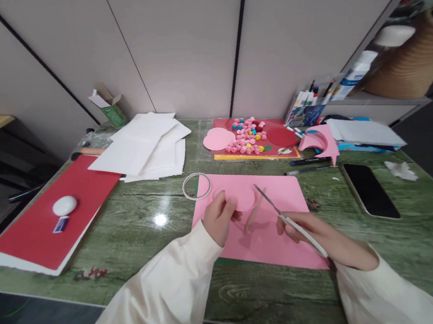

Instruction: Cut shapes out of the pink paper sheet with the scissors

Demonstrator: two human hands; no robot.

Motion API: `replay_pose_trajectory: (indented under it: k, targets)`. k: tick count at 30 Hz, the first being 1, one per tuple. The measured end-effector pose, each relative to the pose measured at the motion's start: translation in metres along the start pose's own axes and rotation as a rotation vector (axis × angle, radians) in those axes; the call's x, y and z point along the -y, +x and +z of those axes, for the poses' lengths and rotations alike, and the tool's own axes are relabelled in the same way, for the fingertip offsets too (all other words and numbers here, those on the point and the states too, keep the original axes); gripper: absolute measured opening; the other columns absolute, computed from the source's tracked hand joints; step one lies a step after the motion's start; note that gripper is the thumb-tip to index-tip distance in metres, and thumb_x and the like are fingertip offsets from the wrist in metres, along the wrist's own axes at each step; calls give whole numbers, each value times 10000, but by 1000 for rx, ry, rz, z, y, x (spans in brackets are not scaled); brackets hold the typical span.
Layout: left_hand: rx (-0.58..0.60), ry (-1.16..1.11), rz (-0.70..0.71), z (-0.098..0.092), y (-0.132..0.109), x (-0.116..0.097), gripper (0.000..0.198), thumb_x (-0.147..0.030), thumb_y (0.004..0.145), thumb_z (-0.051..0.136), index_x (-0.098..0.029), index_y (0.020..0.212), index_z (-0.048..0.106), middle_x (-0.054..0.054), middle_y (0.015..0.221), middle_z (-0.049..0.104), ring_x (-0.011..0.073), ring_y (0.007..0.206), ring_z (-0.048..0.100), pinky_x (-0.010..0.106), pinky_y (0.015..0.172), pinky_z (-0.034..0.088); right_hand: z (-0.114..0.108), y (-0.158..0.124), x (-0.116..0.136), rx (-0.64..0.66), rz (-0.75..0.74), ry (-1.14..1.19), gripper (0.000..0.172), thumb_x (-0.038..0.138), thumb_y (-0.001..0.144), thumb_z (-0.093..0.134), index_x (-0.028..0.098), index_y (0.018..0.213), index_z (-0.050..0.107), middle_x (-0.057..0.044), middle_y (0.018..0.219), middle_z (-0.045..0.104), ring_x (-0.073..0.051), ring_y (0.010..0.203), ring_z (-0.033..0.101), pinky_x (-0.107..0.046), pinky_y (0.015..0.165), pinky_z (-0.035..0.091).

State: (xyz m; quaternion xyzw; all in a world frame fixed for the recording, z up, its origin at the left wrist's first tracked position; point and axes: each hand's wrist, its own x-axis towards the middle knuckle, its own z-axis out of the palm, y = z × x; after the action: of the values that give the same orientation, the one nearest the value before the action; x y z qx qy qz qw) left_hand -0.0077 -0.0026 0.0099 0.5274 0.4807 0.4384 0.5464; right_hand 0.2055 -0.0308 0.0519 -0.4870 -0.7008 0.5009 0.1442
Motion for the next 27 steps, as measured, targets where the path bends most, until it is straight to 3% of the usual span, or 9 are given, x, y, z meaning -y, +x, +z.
replay_pose_trajectory:
  k: [27]
  targets:
    - [38,4,0,0,-1,-2,282,-419,809,407,-159,728,481,-14,571,517,109,539,524,238,541,403,1,2,-2,8,-4,19,321,437,851,381,164,789,537,1,656,491,-134,614,440,-238,565,341]
